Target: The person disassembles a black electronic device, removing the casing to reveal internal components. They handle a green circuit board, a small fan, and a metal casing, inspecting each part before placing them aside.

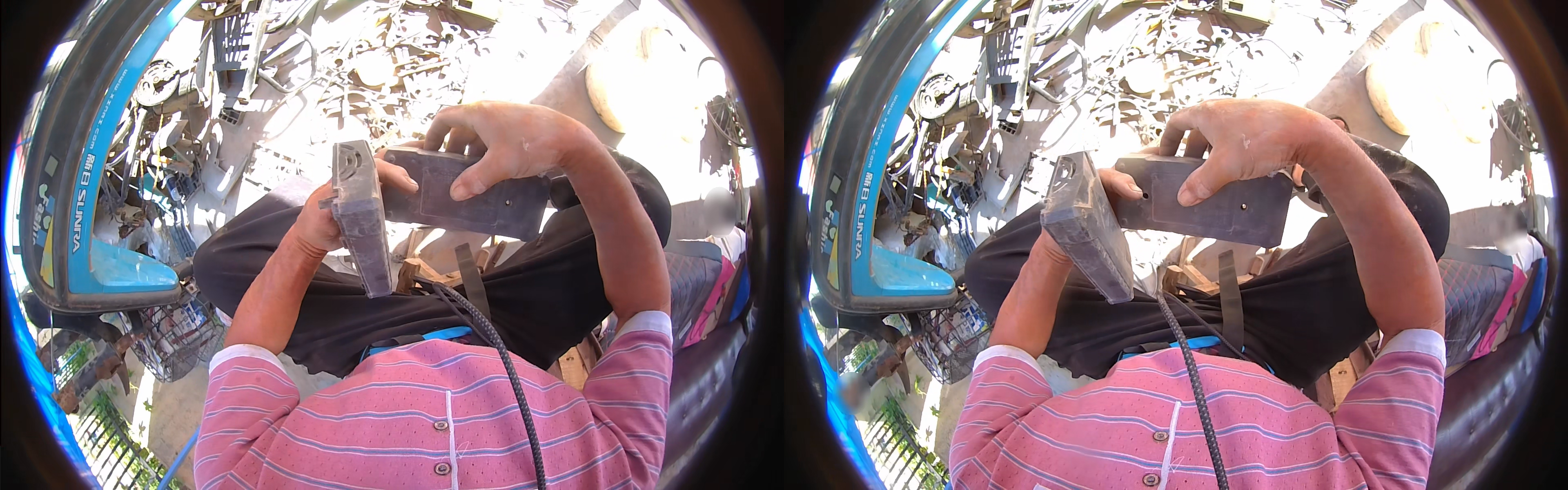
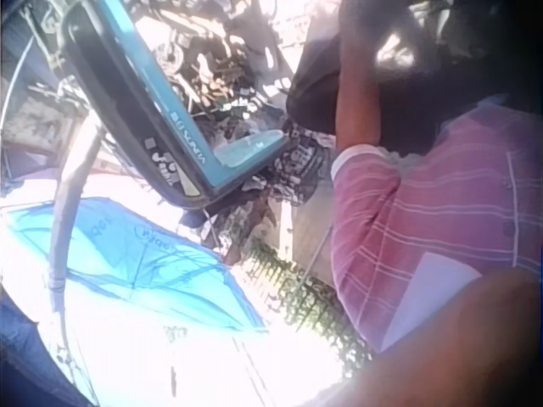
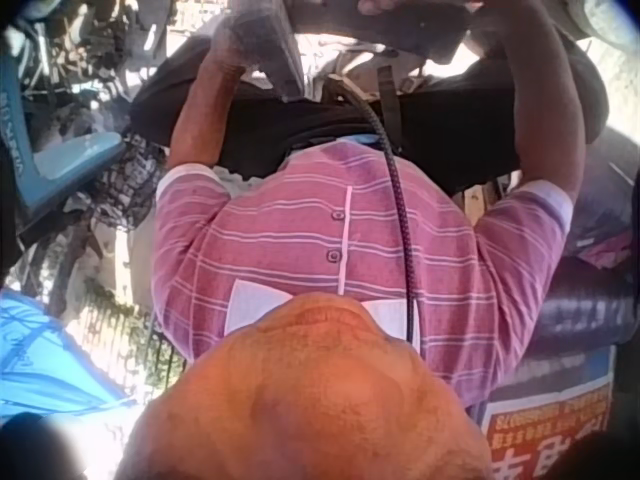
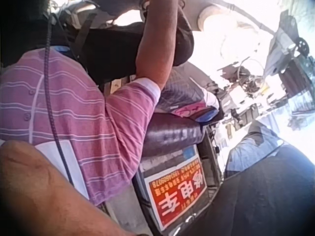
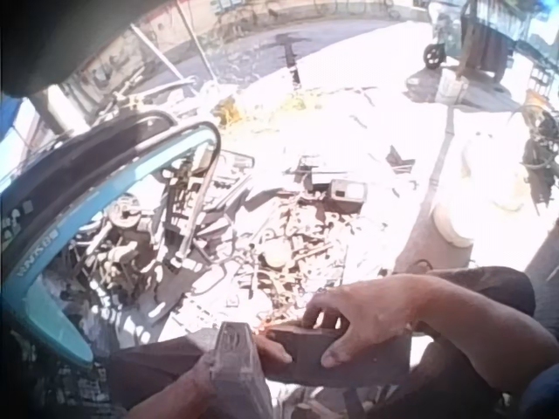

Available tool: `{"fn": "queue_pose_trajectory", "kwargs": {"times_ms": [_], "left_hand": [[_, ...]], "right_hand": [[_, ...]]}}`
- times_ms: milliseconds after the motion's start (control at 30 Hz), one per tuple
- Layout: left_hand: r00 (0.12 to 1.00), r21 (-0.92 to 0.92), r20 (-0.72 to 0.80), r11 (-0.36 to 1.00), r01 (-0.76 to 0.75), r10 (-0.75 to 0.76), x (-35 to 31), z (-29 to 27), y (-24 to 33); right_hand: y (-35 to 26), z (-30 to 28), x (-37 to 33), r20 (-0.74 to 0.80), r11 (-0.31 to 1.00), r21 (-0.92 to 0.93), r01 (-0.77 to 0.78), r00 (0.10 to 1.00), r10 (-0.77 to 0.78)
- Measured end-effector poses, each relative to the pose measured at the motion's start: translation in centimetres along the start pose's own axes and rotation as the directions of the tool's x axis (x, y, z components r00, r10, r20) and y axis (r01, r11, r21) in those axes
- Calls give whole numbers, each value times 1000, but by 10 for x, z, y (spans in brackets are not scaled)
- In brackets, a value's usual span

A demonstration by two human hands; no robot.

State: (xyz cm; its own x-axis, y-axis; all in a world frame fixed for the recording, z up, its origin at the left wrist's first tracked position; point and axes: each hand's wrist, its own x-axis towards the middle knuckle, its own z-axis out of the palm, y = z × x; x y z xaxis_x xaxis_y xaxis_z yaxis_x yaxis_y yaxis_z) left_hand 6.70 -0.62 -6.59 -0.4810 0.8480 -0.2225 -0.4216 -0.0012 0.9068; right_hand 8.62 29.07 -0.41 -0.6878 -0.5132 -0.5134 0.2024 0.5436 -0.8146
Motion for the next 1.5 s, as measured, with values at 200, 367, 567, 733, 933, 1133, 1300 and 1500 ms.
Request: {"fn": "queue_pose_trajectory", "kwargs": {"times_ms": [200, 367, 567, 733, 933, 1133, 1300, 1500], "left_hand": [[996, -56, -88, 998, -15, 10, -3, 11, 9], [981, -272, -174, 953, -135, 89, -5, 8, 16], [972, -441, -165, 869, -226, 169, -4, -8, 16], [923, -239, -252, 905, -351, 291, -8, -10, 13], [891, -257, -323, 877, -406, 318, -8, 11, 20], [921, 223, -285, 953, -206, 266, -14, 14, 20], [920, -330, -374, 944, -14, -117, -15, 34, 43], [854, -61, -489, 984, 169, -177, -18, 2, 55]], "right_hand": [[5, 2, 4, -127, 993, 120, 13, 992, 2], [11, 7, 5, -112, 659, 749, 66, 993, 29], [35, 33, 28, -251, 117, 965, 235, 955, 156], [16, 49, 23, -381, -268, 902, 338, 916, -126], [7, 68, 21, -498, -201, 863, 464, 847, -186], [2, 58, 23, -429, 207, 882, 424, 903, -20], [18, 54, 35, -381, 141, 919, 367, 921, 87], [26, 47, 37, -366, 195, 920, 339, 922, 124]]}}
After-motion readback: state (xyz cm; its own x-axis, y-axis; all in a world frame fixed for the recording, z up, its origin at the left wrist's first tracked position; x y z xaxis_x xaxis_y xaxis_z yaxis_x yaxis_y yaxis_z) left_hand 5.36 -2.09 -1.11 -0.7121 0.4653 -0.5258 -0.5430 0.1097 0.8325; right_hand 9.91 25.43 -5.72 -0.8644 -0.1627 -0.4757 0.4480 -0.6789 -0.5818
